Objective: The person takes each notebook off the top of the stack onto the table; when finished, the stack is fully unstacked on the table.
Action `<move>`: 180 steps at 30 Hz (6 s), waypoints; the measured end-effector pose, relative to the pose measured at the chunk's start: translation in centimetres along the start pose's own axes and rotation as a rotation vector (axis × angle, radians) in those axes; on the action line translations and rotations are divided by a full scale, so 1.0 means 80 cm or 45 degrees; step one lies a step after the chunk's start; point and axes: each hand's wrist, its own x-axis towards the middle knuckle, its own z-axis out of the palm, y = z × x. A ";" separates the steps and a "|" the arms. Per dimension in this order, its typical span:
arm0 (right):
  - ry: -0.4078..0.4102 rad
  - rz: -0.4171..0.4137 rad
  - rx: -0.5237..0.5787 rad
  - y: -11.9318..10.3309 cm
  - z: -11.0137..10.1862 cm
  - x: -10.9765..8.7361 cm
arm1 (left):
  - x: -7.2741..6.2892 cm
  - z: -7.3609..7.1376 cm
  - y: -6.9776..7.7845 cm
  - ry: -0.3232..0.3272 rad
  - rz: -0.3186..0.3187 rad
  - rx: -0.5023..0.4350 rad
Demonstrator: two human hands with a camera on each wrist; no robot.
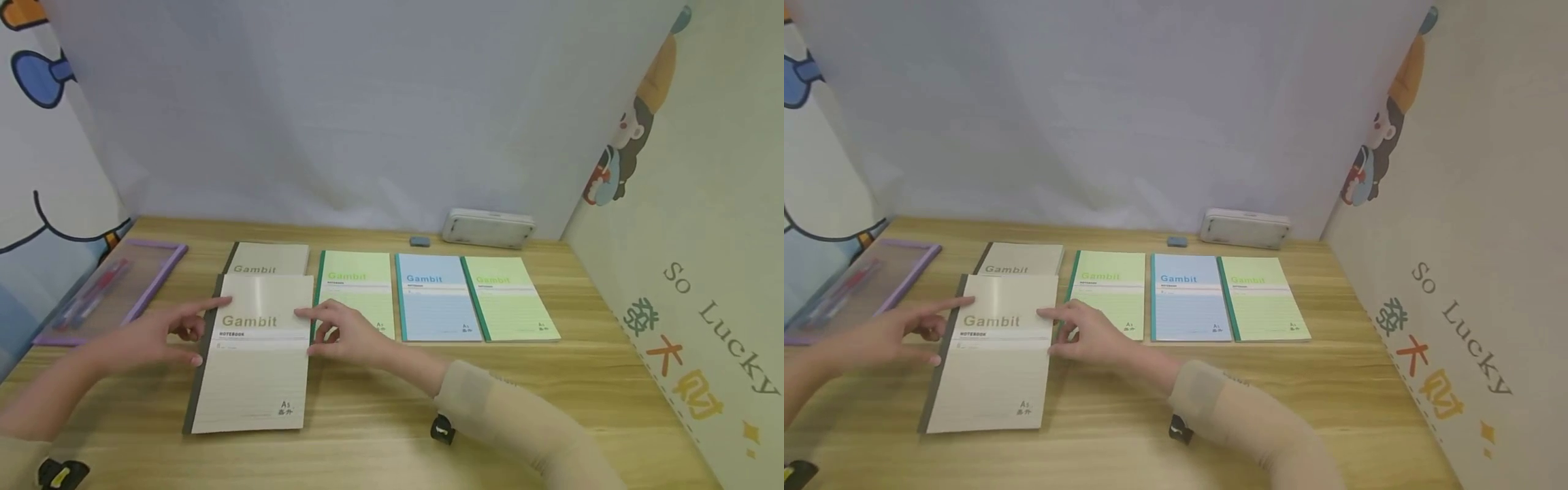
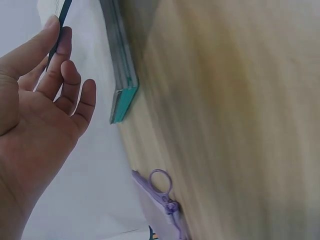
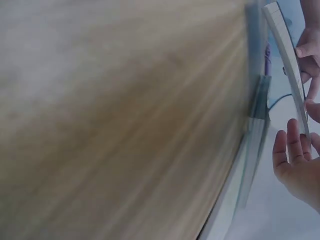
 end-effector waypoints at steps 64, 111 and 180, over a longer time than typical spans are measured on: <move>-0.108 0.121 -0.334 -0.011 0.002 0.052 | 0.034 -0.043 -0.027 0.113 -0.191 0.324; -0.088 0.431 -0.273 0.045 0.009 0.107 | 0.102 -0.026 -0.089 0.040 -0.371 0.187; 0.170 0.312 0.278 0.013 -0.099 -0.076 | 0.102 0.027 0.094 0.143 -0.026 -0.158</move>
